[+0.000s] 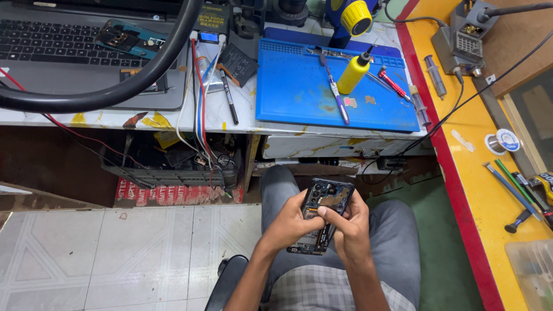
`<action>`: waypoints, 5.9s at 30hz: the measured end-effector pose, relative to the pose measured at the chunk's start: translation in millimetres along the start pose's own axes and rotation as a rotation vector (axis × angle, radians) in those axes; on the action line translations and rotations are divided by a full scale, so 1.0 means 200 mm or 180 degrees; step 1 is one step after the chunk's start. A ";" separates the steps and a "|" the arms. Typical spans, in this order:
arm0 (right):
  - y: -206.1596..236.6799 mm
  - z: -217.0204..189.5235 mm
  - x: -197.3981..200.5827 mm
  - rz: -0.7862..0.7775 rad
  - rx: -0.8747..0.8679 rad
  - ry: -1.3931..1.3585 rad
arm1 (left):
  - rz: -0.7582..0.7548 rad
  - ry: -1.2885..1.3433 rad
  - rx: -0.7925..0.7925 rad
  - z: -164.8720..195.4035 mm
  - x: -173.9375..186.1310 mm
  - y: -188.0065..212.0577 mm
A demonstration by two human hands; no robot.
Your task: The person cleans the interior of a disassembled smartphone. They apply liquid from a yellow bottle to the battery area, then use a brush to wipe the battery and surrounding components. The person also uses a small flat tool to scrape or lift residue from the camera module area.
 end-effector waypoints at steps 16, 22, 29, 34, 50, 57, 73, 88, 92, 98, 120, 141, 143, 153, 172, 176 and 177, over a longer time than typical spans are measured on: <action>-0.01 0.04 -0.02 -0.0078 -0.0086 -0.0084 | -0.0076 0.0047 -0.0042 0.00 0.03 0.01; -0.01 0.04 -0.02 0.0010 -0.0037 0.0101 | -0.0078 -0.0102 -0.0015 0.01 0.02 0.01; 0.00 0.05 -0.02 0.0164 -0.0050 0.0024 | -0.0075 0.0003 -0.0017 0.02 0.02 0.01; -0.01 0.08 0.02 0.0323 -0.0217 -0.0156 | -0.0079 0.0089 0.0086 -0.01 0.02 0.01; -0.02 0.05 0.05 -0.0055 -0.0528 -0.0223 | 0.0061 0.0244 0.0160 -0.03 -0.01 -0.01; 0.00 0.06 0.02 -0.0051 -0.0696 -0.0376 | 0.0169 0.0311 0.0039 -0.04 0.04 -0.02; -0.01 0.03 0.01 0.0201 -0.0115 0.0141 | 0.0037 0.0266 0.0024 -0.03 -0.03 -0.03; 0.01 -0.03 -0.04 -0.0296 -0.0241 -0.0009 | 0.0240 0.0508 0.0107 -0.04 0.09 0.00; 0.01 -0.04 -0.06 -0.0233 -0.0029 0.0276 | 0.0179 0.0316 0.0038 -0.02 0.07 0.00; -0.01 0.03 0.00 -0.0016 -0.0162 0.0016 | 0.0177 0.0117 0.0065 -0.06 0.07 0.00; 0.03 0.18 -0.24 -0.0694 -0.1115 0.0054 | 0.1661 0.1377 -0.0637 0.23 0.37 0.07; 0.02 0.29 -0.12 -0.0355 -0.0734 0.0119 | 0.1629 0.1272 -0.0592 0.23 0.35 0.07; 0.03 0.29 -0.13 -0.0393 -0.0637 0.0105 | 0.1646 0.1325 -0.0593 0.22 0.35 0.07; 0.04 0.23 -0.18 -0.0622 -0.0808 0.0206 | 0.1685 0.1517 -0.0588 0.23 0.36 0.07; 0.03 0.25 -0.19 -0.0535 -0.0990 -0.0005 | 0.1777 0.1365 -0.0677 0.25 0.40 0.09; 0.03 0.25 -0.21 -0.0548 -0.1004 -0.0013 | 0.1793 0.1397 -0.0681 0.26 0.41 0.10; 0.03 0.25 -0.20 -0.0538 -0.1013 -0.0011 | 0.1794 0.1405 -0.0677 0.26 0.41 0.10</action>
Point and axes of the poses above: each hand's wrist, its own y-axis away from the middle knuckle, its own x-axis out of the back of the hand, z = x × y, the point moved 9 cm from there along -y, towards the middle knuckle, and after that the axes turned 4 degrees about -y, right-handed, at the moved point
